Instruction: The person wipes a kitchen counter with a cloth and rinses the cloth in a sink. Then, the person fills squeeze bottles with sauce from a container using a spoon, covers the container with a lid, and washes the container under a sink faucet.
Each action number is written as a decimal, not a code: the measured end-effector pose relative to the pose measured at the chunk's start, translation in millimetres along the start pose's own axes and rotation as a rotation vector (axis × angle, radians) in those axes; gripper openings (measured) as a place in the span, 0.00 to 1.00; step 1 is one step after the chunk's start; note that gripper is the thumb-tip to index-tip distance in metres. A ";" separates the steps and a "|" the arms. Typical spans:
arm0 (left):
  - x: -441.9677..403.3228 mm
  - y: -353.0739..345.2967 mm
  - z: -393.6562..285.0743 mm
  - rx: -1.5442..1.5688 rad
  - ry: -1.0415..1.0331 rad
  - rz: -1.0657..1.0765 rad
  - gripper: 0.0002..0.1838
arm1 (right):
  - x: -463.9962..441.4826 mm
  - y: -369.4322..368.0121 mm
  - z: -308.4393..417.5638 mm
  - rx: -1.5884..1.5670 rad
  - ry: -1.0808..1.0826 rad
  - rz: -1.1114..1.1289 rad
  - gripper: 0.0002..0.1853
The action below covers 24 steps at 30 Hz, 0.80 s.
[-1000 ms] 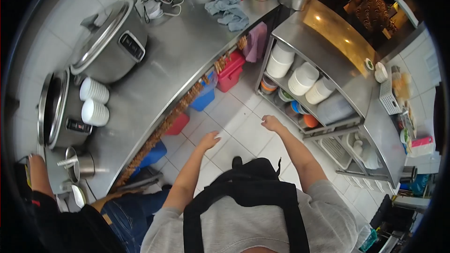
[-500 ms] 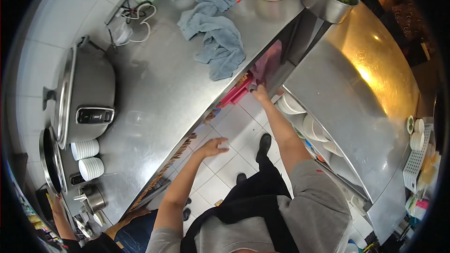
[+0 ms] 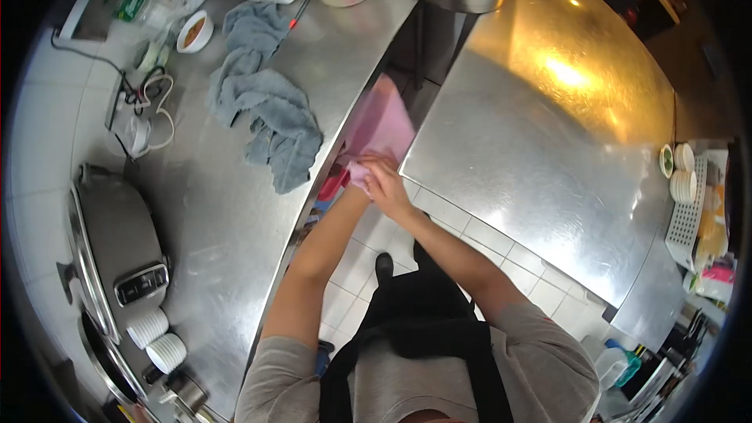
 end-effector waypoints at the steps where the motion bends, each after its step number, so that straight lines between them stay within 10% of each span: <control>1: 2.5 -5.7 -5.6 -0.054 0.006 -0.046 0.21 | 6.4 -2.5 1.0 -0.003 0.004 -0.029 0.11; 7: -4.7 -53.5 -8.8 -0.073 -0.195 -0.364 0.21 | 9.7 -32.4 1.4 -0.850 -0.511 -0.303 0.09; 9: -11.4 -60.5 13.8 0.171 -0.458 -0.475 0.21 | -16.8 -29.2 -31.7 -0.563 -0.372 -0.405 0.10; 10: 0.2 -56.8 12.4 -0.329 0.110 -0.469 0.23 | -24.7 -27.7 -42.6 -0.384 -0.309 -0.472 0.11; 12: -8.8 -77.6 21.4 -0.839 0.132 -1.069 0.26 | -35.1 -30.0 -52.6 -0.086 -0.251 -0.599 0.12; 20: -18.4 -81.6 -13.3 -0.997 0.362 -1.127 0.27 | 52.8 -64.0 8.2 0.006 -0.102 -0.340 0.37; 24: -34.5 -53.1 -23.2 -1.015 0.441 -1.054 0.28 | 179.8 -24.3 -5.6 -0.240 -0.140 -0.057 0.31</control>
Point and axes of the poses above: each hand's wrist, its own x-axis away from the middle knuckle, its own y-axis out of the back of the hand, z = x × y, the point moved 4 cm from there along -x, towards the middle knuckle, and after that the axes turned 11 degrees about -x, right-handed, at the moved point
